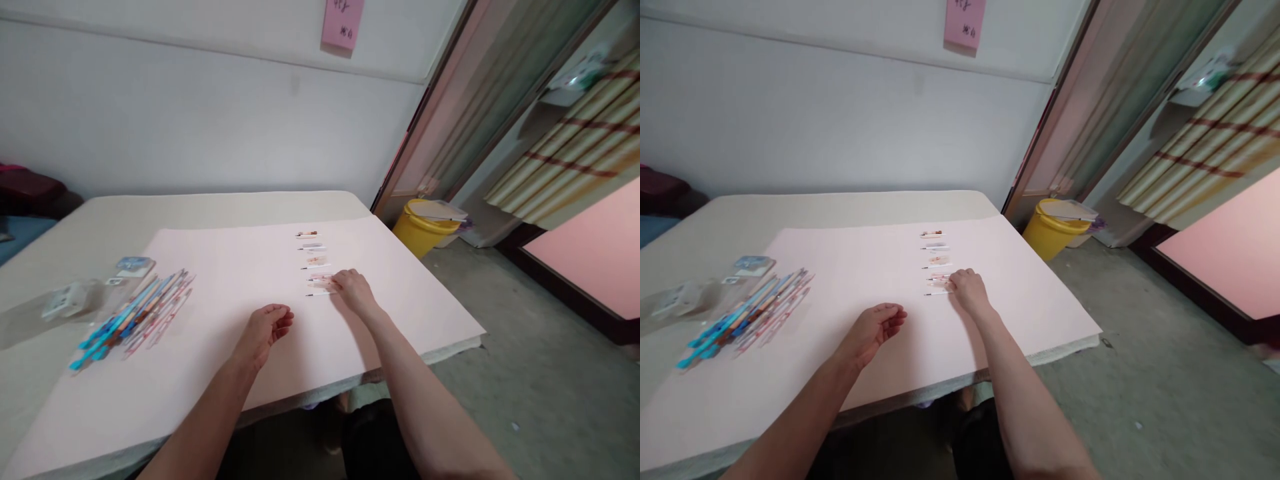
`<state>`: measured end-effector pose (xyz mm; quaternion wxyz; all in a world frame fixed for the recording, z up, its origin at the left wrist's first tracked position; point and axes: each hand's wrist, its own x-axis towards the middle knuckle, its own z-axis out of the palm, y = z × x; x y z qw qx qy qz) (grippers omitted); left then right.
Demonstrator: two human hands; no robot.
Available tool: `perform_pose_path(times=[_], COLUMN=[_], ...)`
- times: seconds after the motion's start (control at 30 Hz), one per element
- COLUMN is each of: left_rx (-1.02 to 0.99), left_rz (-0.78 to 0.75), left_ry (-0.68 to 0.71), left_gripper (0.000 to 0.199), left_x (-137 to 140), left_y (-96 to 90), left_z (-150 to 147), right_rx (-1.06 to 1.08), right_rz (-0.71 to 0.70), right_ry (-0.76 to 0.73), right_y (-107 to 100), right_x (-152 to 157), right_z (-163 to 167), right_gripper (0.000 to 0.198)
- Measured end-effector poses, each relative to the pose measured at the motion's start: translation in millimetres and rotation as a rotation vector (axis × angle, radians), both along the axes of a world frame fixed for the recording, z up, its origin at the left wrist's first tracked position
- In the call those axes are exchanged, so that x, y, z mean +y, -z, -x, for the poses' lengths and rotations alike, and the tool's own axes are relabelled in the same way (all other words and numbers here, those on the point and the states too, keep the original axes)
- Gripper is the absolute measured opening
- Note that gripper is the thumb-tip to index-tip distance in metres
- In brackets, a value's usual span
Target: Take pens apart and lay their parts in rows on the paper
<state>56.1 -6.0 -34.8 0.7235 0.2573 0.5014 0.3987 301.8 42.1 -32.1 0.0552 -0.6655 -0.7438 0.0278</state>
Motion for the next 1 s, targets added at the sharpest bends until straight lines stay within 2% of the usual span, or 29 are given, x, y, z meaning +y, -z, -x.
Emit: perform_pose_path(times=[0.17,0.43,0.7,1.0], left_rx=[-0.009,-0.017,-0.006,-0.012], left_rz=[0.001,-0.002,-0.015,-0.021], left_ry=[-0.005,-0.008,-0.009,-0.012], left_gripper=[0.015,0.014,0.014,0.015], left_x=[0.1,0.4,-0.5,0.3], left_y=[-3.2,-4.4,-8.7,-7.8], left_z=[1.9,2.2,5.4,6.1], right_rx=[-0.096,-0.173,-0.156,-0.096], right_rz=[-0.015,0.015,0.026,-0.001], right_ry=[-0.036,-0.07,-0.07,-0.035], right_y=[12.9,18.7,15.1,21.6], right_x=[18.3,21.2,18.0,19.9], right_z=[11.9,11.0,6.8,14.0], right_gripper=[0.023,0.023,0.022,0.025])
